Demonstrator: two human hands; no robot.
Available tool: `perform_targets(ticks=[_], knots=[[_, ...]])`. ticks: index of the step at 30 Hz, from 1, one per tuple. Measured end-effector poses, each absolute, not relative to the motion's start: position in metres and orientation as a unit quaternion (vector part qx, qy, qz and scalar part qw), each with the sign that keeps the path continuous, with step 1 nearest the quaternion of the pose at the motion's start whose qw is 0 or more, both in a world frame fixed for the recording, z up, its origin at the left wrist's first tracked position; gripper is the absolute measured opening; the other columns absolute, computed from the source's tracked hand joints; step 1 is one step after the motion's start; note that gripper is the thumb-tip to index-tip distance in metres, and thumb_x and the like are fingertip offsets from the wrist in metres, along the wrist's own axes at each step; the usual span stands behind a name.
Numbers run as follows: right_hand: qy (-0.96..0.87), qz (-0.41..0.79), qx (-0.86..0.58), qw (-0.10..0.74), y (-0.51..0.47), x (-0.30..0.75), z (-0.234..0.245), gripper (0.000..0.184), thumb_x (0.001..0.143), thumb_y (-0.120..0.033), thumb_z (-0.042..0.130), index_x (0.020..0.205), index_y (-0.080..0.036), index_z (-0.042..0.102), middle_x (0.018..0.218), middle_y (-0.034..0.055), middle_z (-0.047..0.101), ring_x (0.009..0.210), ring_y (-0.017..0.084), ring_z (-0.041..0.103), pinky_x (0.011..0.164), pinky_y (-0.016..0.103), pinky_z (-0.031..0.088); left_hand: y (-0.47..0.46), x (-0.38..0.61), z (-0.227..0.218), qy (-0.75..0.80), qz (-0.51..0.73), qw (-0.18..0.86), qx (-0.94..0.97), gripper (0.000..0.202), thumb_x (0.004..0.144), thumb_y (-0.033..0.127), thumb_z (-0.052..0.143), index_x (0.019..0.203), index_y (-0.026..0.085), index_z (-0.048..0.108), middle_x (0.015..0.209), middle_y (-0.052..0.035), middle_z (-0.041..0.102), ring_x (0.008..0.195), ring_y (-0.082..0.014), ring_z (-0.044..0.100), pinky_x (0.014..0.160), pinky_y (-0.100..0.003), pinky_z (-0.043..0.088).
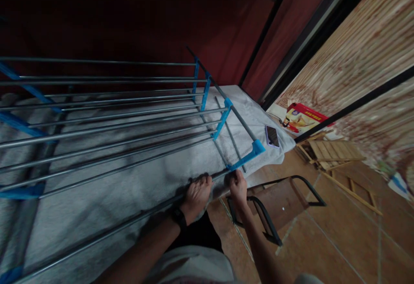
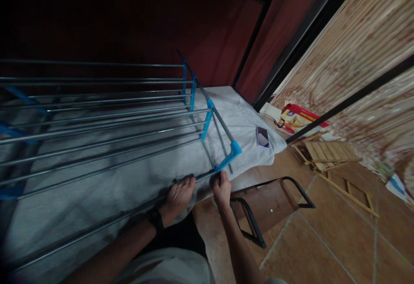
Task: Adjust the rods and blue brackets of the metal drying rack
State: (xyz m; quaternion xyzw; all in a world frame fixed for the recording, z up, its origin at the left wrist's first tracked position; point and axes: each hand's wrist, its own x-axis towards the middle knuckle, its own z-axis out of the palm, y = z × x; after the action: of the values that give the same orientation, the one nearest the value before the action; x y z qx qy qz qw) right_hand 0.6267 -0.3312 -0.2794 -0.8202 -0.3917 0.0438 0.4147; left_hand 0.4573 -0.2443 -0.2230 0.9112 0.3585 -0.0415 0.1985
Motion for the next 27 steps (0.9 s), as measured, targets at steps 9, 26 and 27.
perform_targets(ticks=[9,26,27], knots=[[-0.376,0.055,-0.828,0.412,-0.33,0.624,-0.268,0.03,0.075,-0.023,0.041,0.095,-0.02,0.063,0.089,0.0073,0.064,0.086,0.023,0.058,0.083,0.035,0.048,-0.247,0.455,-0.229,0.351,-0.009,0.227,0.908,0.052,0.102,0.029,0.02,0.139,0.015,0.054,0.117,-0.0199,0.066,0.109,-0.031,0.061,0.095,-0.044,0.042],[-0.373,0.113,-0.845,0.366,-0.349,0.641,-0.269,0.032,0.07,-0.043,0.06,0.097,-0.027,0.063,0.081,0.0096,0.066,0.081,0.035,0.065,0.067,0.043,0.048,-0.262,0.372,-0.237,0.325,0.135,0.072,0.933,0.019,0.098,0.023,0.045,0.106,0.013,0.059,0.103,-0.0105,0.06,0.093,-0.0213,0.059,0.079,-0.034,0.044],[-0.377,0.113,-0.842,0.369,-0.349,0.639,-0.265,0.035,0.071,-0.042,0.061,0.101,-0.024,0.065,0.079,0.0092,0.065,0.081,0.034,0.065,0.069,0.042,0.049,-0.265,0.355,-0.237,0.346,0.127,0.066,0.927,0.017,0.097,0.02,0.045,0.105,0.014,0.059,0.103,-0.0099,0.06,0.093,-0.0209,0.058,0.081,-0.034,0.043]])
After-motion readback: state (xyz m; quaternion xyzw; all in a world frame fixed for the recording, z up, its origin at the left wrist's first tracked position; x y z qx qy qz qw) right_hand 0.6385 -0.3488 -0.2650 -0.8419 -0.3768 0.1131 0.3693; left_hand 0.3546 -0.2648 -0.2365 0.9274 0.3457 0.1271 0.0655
